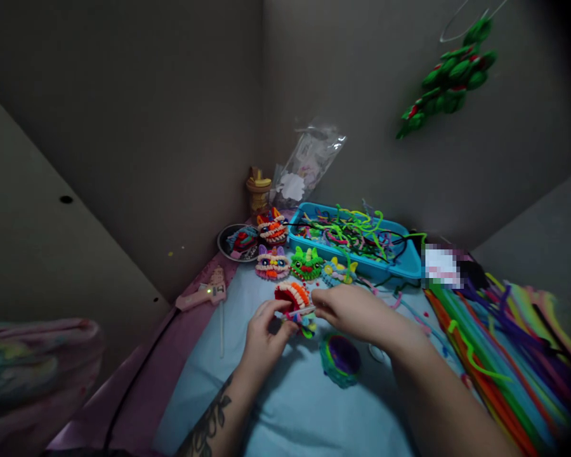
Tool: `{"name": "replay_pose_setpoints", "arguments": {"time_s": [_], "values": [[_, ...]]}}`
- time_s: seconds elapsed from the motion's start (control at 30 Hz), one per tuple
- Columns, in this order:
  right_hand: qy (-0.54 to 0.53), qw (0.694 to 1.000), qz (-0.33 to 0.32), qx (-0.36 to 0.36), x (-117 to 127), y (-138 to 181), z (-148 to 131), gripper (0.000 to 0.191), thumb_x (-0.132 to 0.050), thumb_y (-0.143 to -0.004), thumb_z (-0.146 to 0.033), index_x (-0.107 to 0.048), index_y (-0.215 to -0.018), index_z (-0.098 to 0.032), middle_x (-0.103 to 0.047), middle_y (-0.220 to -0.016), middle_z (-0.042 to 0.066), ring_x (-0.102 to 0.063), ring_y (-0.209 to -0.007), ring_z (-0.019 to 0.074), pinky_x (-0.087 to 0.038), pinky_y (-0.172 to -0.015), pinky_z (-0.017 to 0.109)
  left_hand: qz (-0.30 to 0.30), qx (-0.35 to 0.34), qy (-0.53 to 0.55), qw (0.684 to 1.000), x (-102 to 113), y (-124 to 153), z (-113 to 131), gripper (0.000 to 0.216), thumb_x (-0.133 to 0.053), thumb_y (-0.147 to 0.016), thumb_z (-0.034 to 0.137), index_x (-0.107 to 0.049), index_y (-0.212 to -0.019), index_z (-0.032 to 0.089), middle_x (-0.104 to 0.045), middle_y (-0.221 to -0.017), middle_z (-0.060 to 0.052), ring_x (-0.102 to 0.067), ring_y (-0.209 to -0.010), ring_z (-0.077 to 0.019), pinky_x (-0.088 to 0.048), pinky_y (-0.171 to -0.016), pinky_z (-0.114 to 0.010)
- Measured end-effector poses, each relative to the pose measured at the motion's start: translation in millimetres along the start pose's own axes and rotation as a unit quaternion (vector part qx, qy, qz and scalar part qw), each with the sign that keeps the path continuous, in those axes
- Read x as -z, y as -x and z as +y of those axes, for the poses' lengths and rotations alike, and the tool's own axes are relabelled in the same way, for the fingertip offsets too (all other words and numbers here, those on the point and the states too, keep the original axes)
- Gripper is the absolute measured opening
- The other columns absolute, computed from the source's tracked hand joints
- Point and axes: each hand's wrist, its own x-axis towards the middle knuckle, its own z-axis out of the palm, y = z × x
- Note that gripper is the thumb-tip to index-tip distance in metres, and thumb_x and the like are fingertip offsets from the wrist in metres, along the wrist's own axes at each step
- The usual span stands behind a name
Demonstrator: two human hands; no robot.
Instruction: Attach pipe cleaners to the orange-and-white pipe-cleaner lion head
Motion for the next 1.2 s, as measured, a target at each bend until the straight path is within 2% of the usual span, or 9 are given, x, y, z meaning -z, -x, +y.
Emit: {"name": "replay_pose_setpoints", "arguments": {"time_s": [0.17, 0.37, 0.5, 0.63, 0.77, 0.8, 0.9, 1.03, 1.2], "values": [[0.005, 1.000, 0.007, -0.003, 0.8, 2.2, 6.0, 0.013, -0.055, -0.089, -0.031, -0.065, -0.086, -0.023, -0.070, -0.077, 0.003, -0.061, -0.067, 0.0175, -0.021, -0.053, 0.026, -0.010, 0.003, -0.034, 0.999, -3.4, -1.3, 4.0, 0.010, -0.065, -0.080, 0.026, -0.072, -0.084, 0.020, -0.072, -0.081, -0.005, -0.065, -0.077, -0.0183, -0.049, -0.071, -0.028], [-0.052, 0.997, 0.022, -0.055, 13.3, 18.0, 42.7, 0.009, -0.058, -0.084, -0.024, -0.064, -0.078, -0.022, -0.069, -0.078, 0.002, -0.060, -0.069, 0.0160, -0.030, -0.056, 0.024, 0.002, 0.003, -0.038, 0.999, 5.1, -0.2, 3.5, 0.020, -0.061, -0.083, 0.035, -0.072, -0.086, 0.018, -0.072, -0.084, -0.007, -0.066, -0.080, -0.0205, -0.050, -0.073, -0.030], [-0.089, 0.991, -0.049, -0.091, 13.0, 24.8, 65.2, 0.011, -0.060, -0.076, -0.021, -0.071, -0.079, -0.023, -0.071, -0.079, 0.002, -0.062, -0.070, 0.0169, -0.032, -0.055, 0.024, 0.069, 0.038, 0.006, 0.997, 11.0, 1.7, 1.6, 0.042, -0.046, -0.090, 0.051, -0.071, -0.086, 0.017, -0.070, -0.079, -0.008, -0.065, -0.077, -0.0206, -0.051, -0.069, -0.030], [-0.089, 0.983, -0.099, -0.129, 5.5, 21.4, 77.0, 0.020, -0.066, -0.071, -0.022, -0.076, -0.087, -0.027, -0.074, -0.088, 0.001, -0.066, -0.081, 0.0200, -0.036, -0.058, 0.024, 0.134, 0.078, -0.001, 0.988, 10.8, 0.5, -0.4, 0.044, -0.048, -0.088, 0.056, -0.068, -0.083, 0.017, -0.069, -0.078, -0.007, -0.065, -0.078, -0.0207, -0.051, -0.070, -0.029], [-0.090, 0.987, -0.017, -0.131, -3.9, 4.3, 74.0, 0.018, -0.065, -0.072, -0.026, -0.076, -0.087, -0.025, -0.074, -0.091, 0.005, -0.066, -0.084, 0.0221, -0.038, -0.062, 0.025, 0.141, 0.071, -0.037, 0.987, 9.2, -1.6, -3.8, 0.038, -0.052, -0.087, 0.052, -0.068, -0.088, 0.018, -0.070, -0.088, -0.008, -0.065, -0.084, -0.0215, -0.050, -0.076, -0.031], [-0.101, 0.987, 0.022, -0.123, -7.5, -3.0, 70.3, 0.016, -0.062, -0.076, -0.027, -0.075, -0.083, -0.023, -0.074, -0.087, 0.006, -0.066, -0.082, 0.0221, -0.039, -0.063, 0.026, 0.140, 0.069, -0.043, 0.987, 8.9, -2.0, -5.0, 0.036, -0.053, -0.087, 0.050, -0.067, -0.090, 0.018, -0.070, -0.090, -0.008, -0.065, -0.086, -0.0216, -0.050, -0.077, -0.031], [-0.138, 0.980, 0.072, -0.122, -23.1, -29.2, 54.5, 0.026, -0.048, -0.087, -0.024, -0.074, -0.089, -0.019, -0.073, -0.093, 0.009, -0.064, -0.089, 0.0202, -0.040, -0.071, 0.025, 0.132, 0.068, -0.051, 0.988, 8.5, -2.5, -7.9, 0.032, -0.054, -0.087, 0.046, -0.067, -0.094, 0.018, -0.070, -0.093, -0.009, -0.065, -0.090, -0.0222, -0.051, -0.081, -0.033], [-0.216, 0.969, 0.096, -0.074, -48.1, -58.3, 35.5, 0.030, -0.042, -0.091, -0.021, -0.071, -0.101, -0.020, -0.072, -0.102, 0.005, -0.063, -0.092, 0.0151, -0.041, -0.077, 0.022, 0.120, 0.083, -0.041, 0.988, 7.9, -2.1, -8.4, 0.032, -0.054, -0.087, 0.046, -0.066, -0.095, 0.018, -0.070, -0.095, -0.009, -0.065, -0.092, -0.0222, -0.051, -0.082, -0.033], [-0.309, 0.945, 0.087, -0.057, -63.0, -71.5, 34.5, 0.034, -0.043, -0.090, -0.024, -0.072, -0.076, -0.013, -0.072, -0.075, 0.007, -0.063, -0.070, 0.0173, -0.044, -0.065, 0.025, 0.130, 0.115, 0.010, 0.985, 5.0, -2.8, -4.2, 0.035, -0.055, -0.085, 0.049, -0.063, -0.098, 0.017, -0.069, -0.092, -0.009, -0.066, -0.089, -0.0213, -0.052, -0.078, -0.032]]}}
